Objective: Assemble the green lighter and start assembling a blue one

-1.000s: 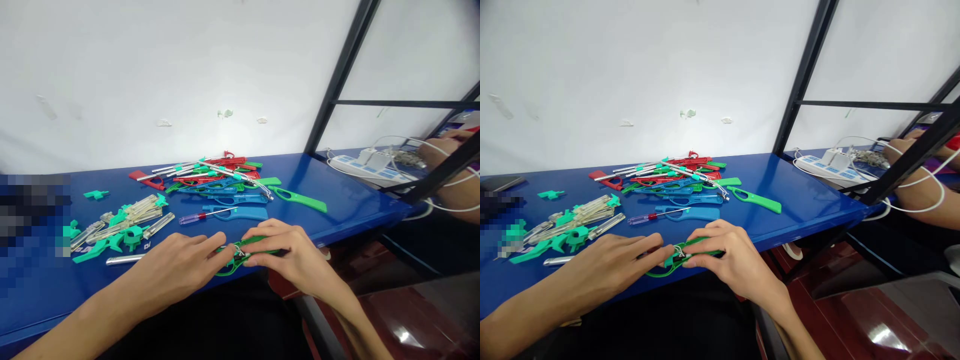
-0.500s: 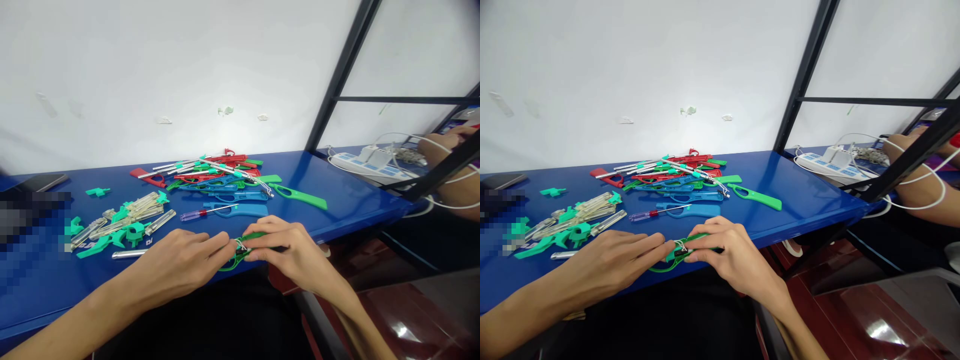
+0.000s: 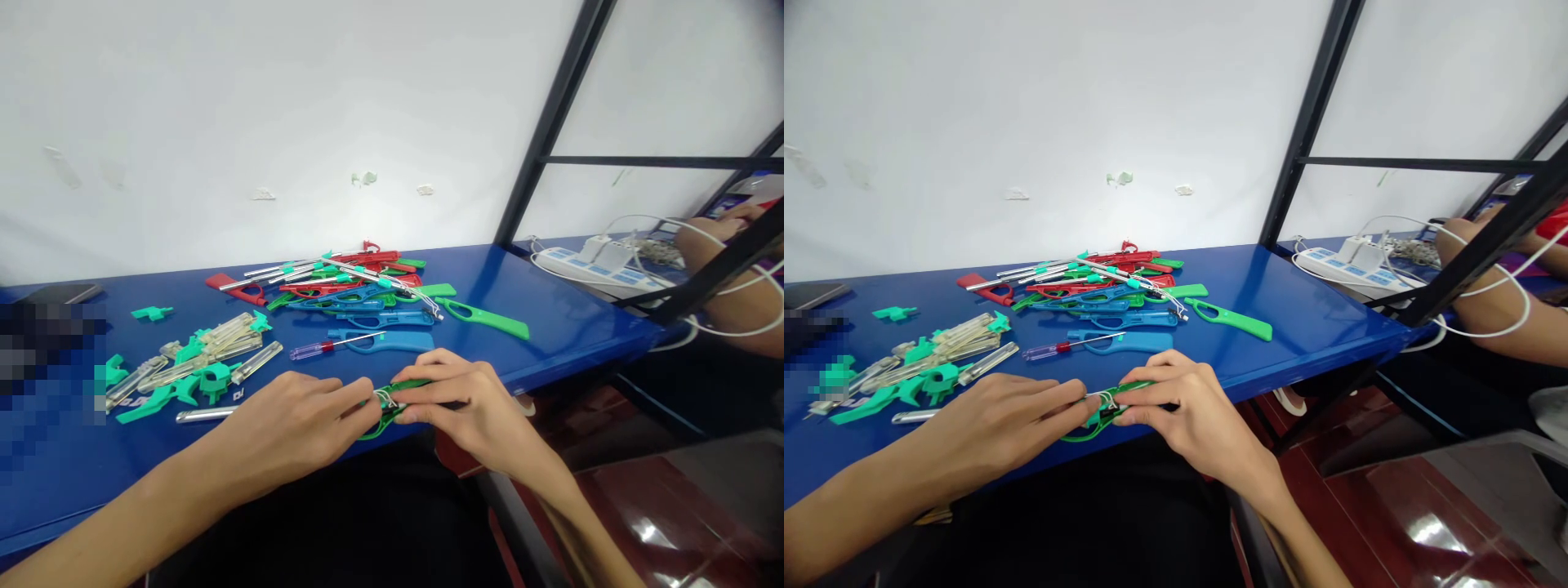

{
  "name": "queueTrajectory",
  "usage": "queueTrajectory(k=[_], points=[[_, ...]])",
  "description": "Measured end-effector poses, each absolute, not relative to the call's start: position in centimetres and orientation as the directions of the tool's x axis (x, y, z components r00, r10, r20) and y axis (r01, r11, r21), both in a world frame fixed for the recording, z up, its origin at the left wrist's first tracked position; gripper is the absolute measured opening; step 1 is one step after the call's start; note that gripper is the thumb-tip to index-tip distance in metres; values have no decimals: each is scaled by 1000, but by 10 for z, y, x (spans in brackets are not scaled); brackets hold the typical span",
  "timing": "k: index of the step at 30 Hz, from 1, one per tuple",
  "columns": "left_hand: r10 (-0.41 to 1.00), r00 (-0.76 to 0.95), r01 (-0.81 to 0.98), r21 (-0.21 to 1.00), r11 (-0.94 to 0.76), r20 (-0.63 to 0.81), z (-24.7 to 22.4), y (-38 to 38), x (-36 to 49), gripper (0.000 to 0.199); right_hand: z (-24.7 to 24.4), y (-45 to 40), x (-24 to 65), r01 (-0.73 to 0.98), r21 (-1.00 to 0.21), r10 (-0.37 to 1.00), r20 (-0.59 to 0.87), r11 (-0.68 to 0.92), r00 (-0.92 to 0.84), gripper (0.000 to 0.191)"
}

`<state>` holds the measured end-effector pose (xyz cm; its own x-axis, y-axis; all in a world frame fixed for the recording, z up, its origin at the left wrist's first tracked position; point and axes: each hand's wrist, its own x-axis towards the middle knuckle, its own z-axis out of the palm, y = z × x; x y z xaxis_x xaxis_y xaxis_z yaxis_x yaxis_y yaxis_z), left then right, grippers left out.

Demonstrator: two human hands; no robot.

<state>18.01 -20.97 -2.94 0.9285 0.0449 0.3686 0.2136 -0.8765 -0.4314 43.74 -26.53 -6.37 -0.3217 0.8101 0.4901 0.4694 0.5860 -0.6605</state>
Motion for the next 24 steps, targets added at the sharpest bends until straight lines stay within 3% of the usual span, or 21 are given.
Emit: queueTrajectory(k=[6, 13, 24], points=[[96, 953, 226, -461, -858, 288, -28, -211, 181, 29, -64, -266, 438, 488, -669, 828, 472, 561, -304, 21], [117, 934, 256, -402, -879, 339, -32, -209, 177, 39, -64, -266, 437, 479, -664, 818, 485, 574, -308, 22], [108, 937, 248, -417, -875, 332, -31, -210, 180, 35, -64, -267, 437, 476, -671, 822, 490, 569, -291, 26]])
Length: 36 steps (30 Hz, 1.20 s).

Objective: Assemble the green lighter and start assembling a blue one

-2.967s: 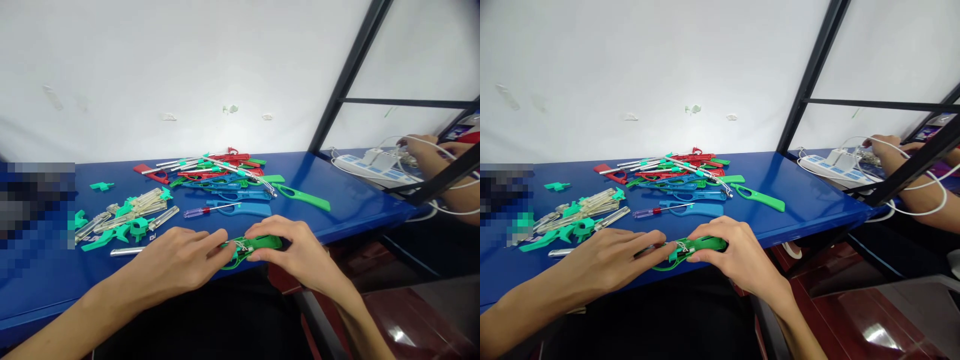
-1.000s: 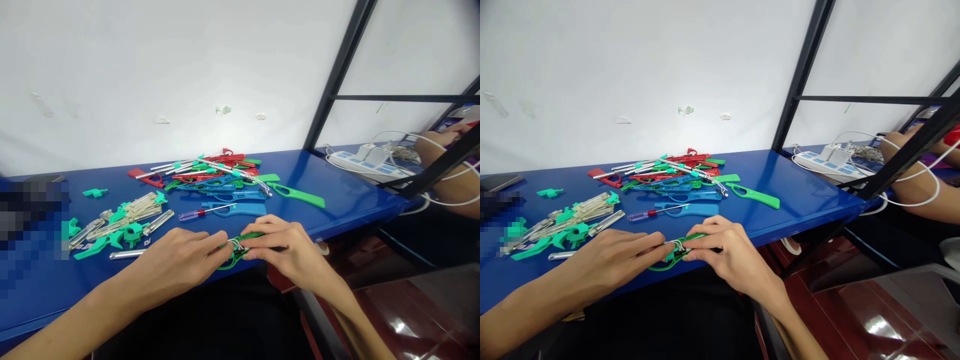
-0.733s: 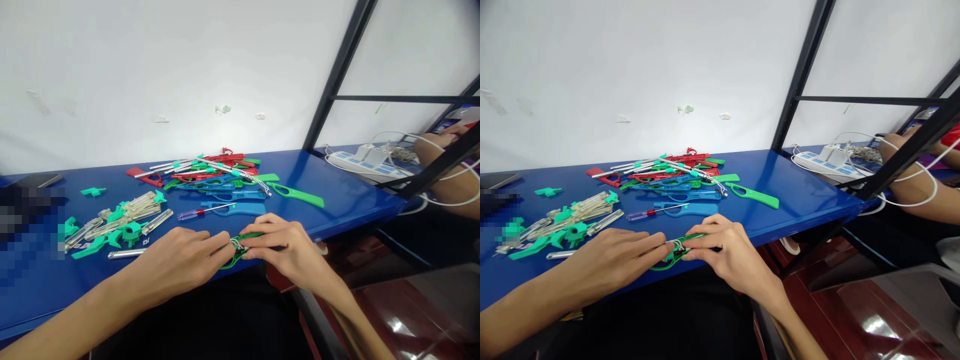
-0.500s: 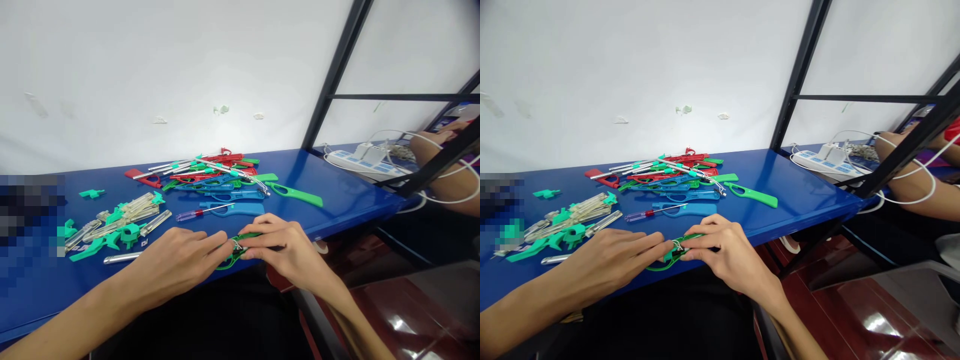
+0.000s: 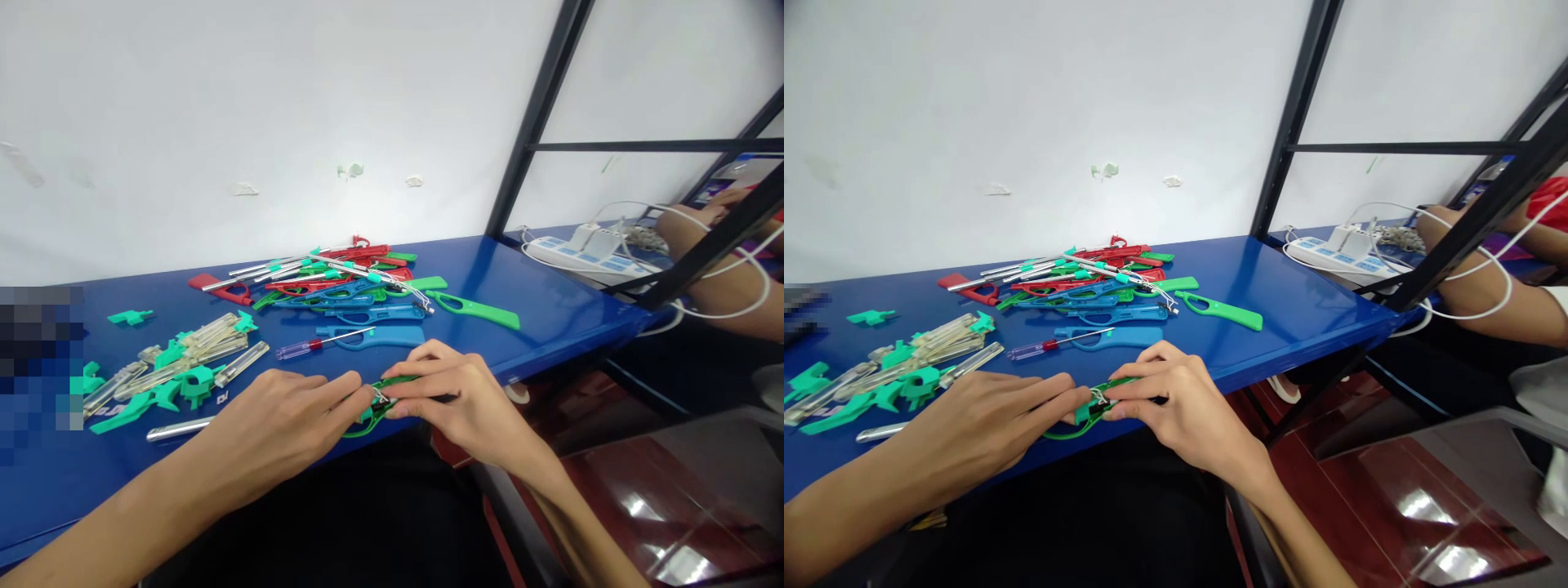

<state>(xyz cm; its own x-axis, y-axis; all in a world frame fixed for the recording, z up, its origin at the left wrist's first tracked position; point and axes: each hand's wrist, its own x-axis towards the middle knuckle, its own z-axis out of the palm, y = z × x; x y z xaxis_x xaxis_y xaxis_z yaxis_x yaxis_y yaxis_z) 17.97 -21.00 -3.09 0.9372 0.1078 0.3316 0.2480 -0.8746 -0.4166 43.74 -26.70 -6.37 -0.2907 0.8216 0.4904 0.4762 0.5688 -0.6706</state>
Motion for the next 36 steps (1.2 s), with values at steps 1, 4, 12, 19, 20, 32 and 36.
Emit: queueTrajectory(k=[1, 4, 12, 19, 20, 32, 36], points=[[108, 937, 248, -416, -875, 331, -31, -210, 180, 36, -64, -267, 437, 476, -673, 824, 487, 566, -291, 26], [112, 937, 251, -415, -874, 332, -32, -209, 179, 40, -65, -267, 437, 473, -673, 822, 496, 568, -281, 26], [145, 943, 264, -410, -873, 299, -30, -208, 178, 42, -70, -266, 437, 477, -652, 804, 529, 590, -272, 25], [128, 928, 271, -397, -877, 351, -30, -211, 178, 36, -67, -267, 435, 509, -637, 807, 537, 579, -245, 16], [131, 926, 274, -392, -878, 354, -30, -212, 178, 36, -66, -267, 435, 513, -639, 811, 532, 574, -244, 15], [131, 902, 287, -343, -895, 412, -39, -210, 175, 33, -69, -268, 428, 456, -642, 773, 604, 616, -194, 10], [143, 902, 299, -351, -888, 406, -40, -210, 173, 35, -71, -267, 426, 445, -622, 744, 644, 644, -178, 12]])
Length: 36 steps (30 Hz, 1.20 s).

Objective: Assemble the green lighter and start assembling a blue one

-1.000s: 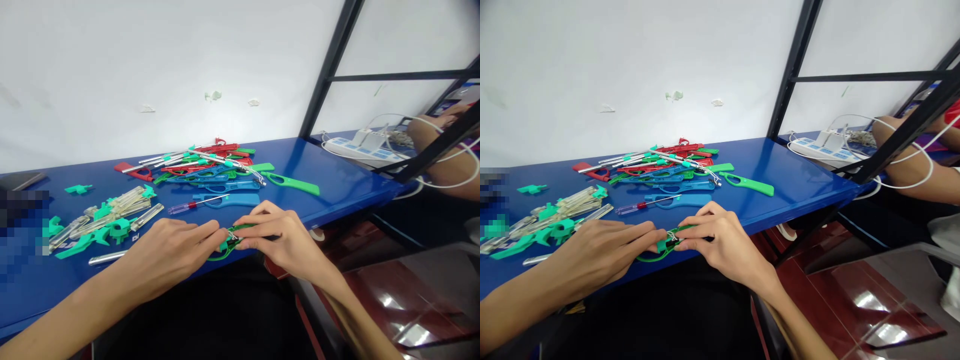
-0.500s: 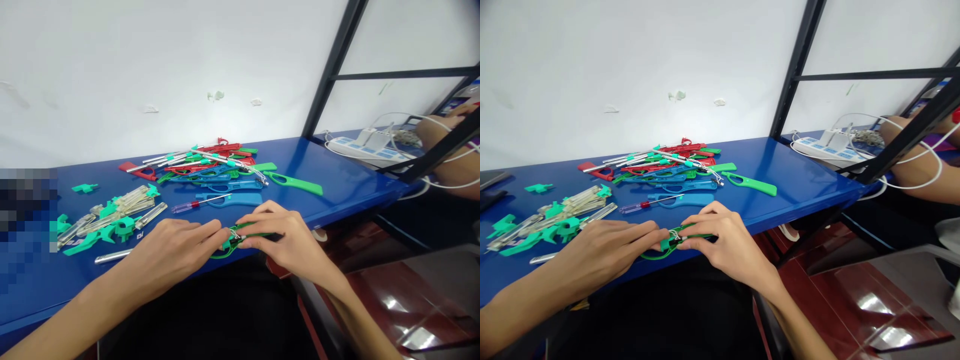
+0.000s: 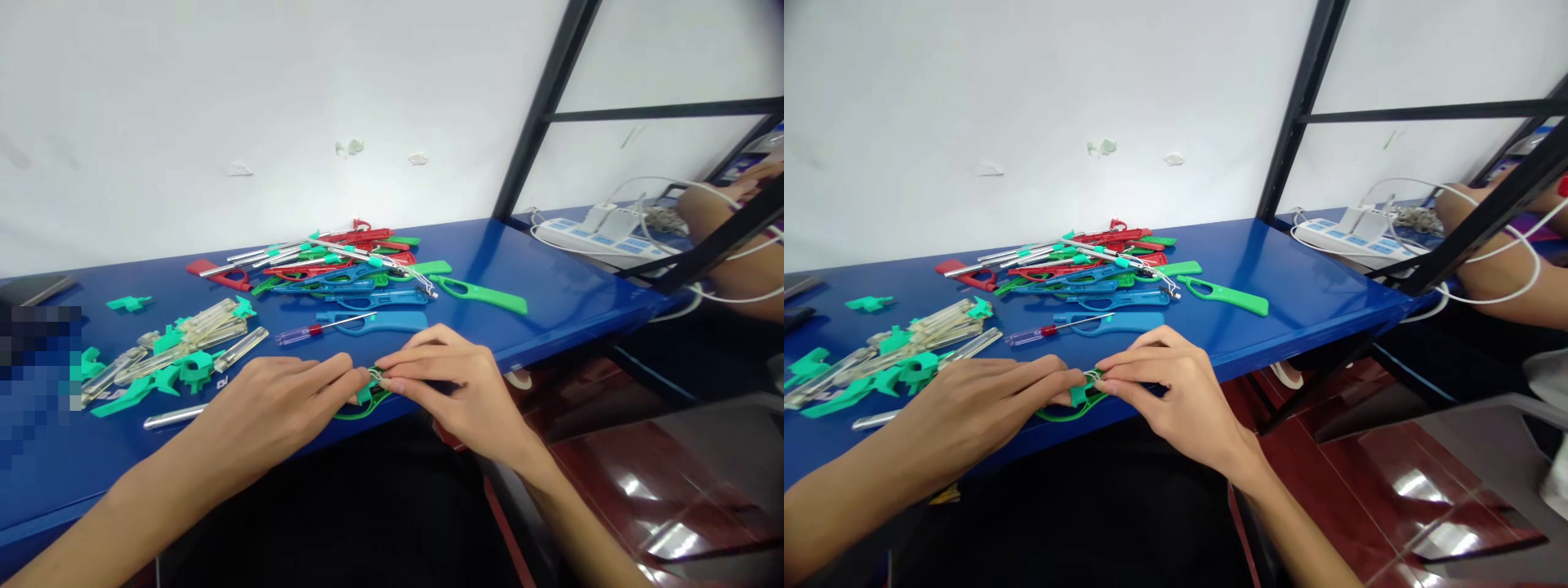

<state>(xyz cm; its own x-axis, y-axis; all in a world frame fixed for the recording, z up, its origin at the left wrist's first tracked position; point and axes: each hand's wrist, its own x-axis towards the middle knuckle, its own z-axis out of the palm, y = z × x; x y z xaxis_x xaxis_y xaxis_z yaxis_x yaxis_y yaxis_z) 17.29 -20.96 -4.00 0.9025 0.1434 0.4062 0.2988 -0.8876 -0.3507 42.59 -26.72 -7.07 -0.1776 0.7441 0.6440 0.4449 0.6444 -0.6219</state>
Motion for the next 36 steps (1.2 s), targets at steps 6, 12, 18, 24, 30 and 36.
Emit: queueTrajectory(k=[6, 12, 18, 24, 30, 36], points=[[135, 906, 282, -331, -901, 402, -39, -209, 172, 32, -69, -268, 425, 428, -607, 720, 672, 669, -173, 10], [164, 901, 301, -307, -903, 400, -39, -212, 172, 38, -67, -268, 426, 415, -617, 728, 656, 668, -197, 7], [160, 900, 292, -288, -912, 406, -40, -212, 173, 37, -69, -268, 427, 400, -645, 749, 632, 651, -198, 8], [126, 892, 274, -297, -915, 434, -42, -208, 173, 35, -70, -268, 426, 395, -660, 758, 627, 640, -180, 11], [110, 891, 272, -323, -906, 442, -39, -211, 174, 34, -71, -267, 428, 379, -673, 765, 615, 635, -188, 11], [95, 901, 254, -339, -906, 423, -35, -211, 175, 35, -72, -266, 428, 366, -682, 769, 608, 632, -196, 11]])
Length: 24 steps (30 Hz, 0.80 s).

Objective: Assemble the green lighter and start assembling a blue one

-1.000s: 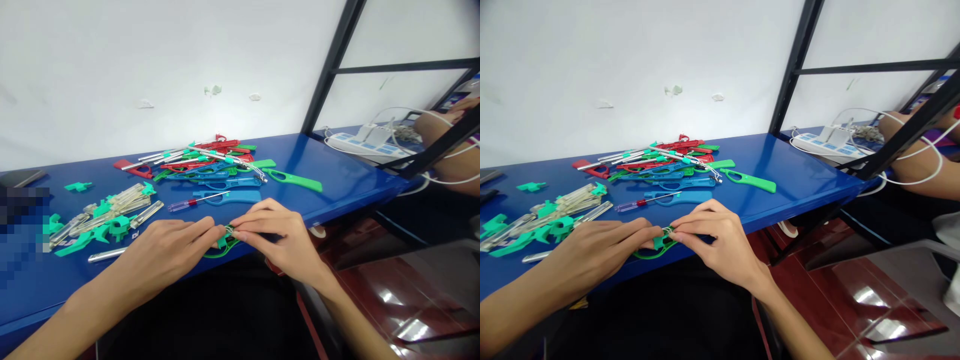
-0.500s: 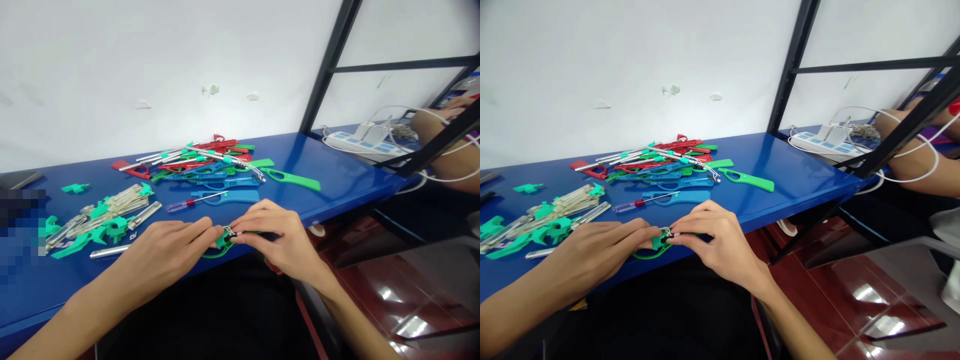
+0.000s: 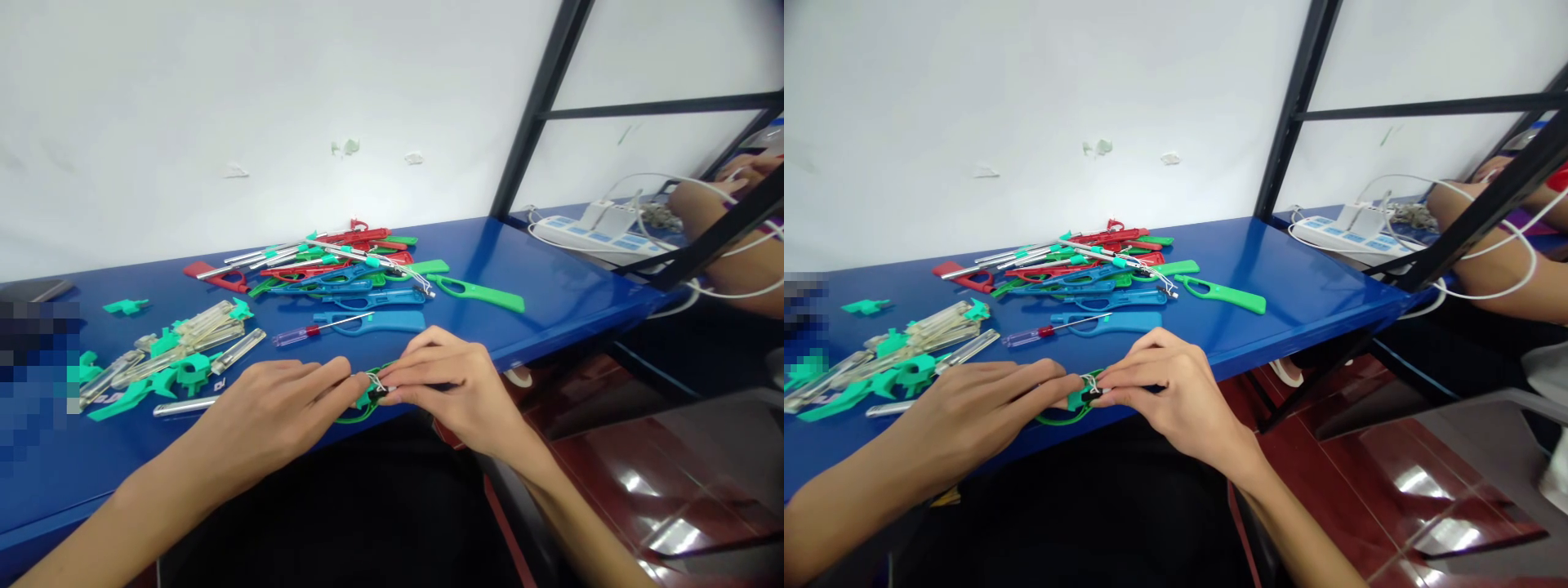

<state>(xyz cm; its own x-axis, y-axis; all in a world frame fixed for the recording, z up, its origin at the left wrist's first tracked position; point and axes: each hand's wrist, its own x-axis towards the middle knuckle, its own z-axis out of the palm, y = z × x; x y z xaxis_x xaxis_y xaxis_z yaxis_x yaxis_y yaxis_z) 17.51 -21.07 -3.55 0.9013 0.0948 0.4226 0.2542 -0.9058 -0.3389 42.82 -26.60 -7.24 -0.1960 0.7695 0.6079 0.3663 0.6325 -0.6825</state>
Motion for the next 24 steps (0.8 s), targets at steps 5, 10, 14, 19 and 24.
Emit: queueTrajectory(k=[5, 10, 14, 19, 24], points=[[111, 892, 264, -305, -915, 438, -38, -210, 173, 38, -70, -266, 427, 392, -695, 790, 588, 602, -171, 13], [124, 894, 278, -317, -907, 430, -37, -211, 174, 38, -71, -267, 429, 390, -675, 771, 610, 626, -182, 11], [106, 898, 268, -340, -901, 426, -34, -210, 176, 36, -69, -269, 433, 393, -646, 751, 613, 655, -244, 15], [108, 894, 273, -336, -902, 435, -35, -212, 175, 37, -63, -270, 436, 434, -650, 780, 549, 624, -299, 22], [118, 887, 288, -336, -897, 446, -37, -211, 174, 39, -66, -267, 437, 462, -672, 811, 530, 579, -246, 14]])
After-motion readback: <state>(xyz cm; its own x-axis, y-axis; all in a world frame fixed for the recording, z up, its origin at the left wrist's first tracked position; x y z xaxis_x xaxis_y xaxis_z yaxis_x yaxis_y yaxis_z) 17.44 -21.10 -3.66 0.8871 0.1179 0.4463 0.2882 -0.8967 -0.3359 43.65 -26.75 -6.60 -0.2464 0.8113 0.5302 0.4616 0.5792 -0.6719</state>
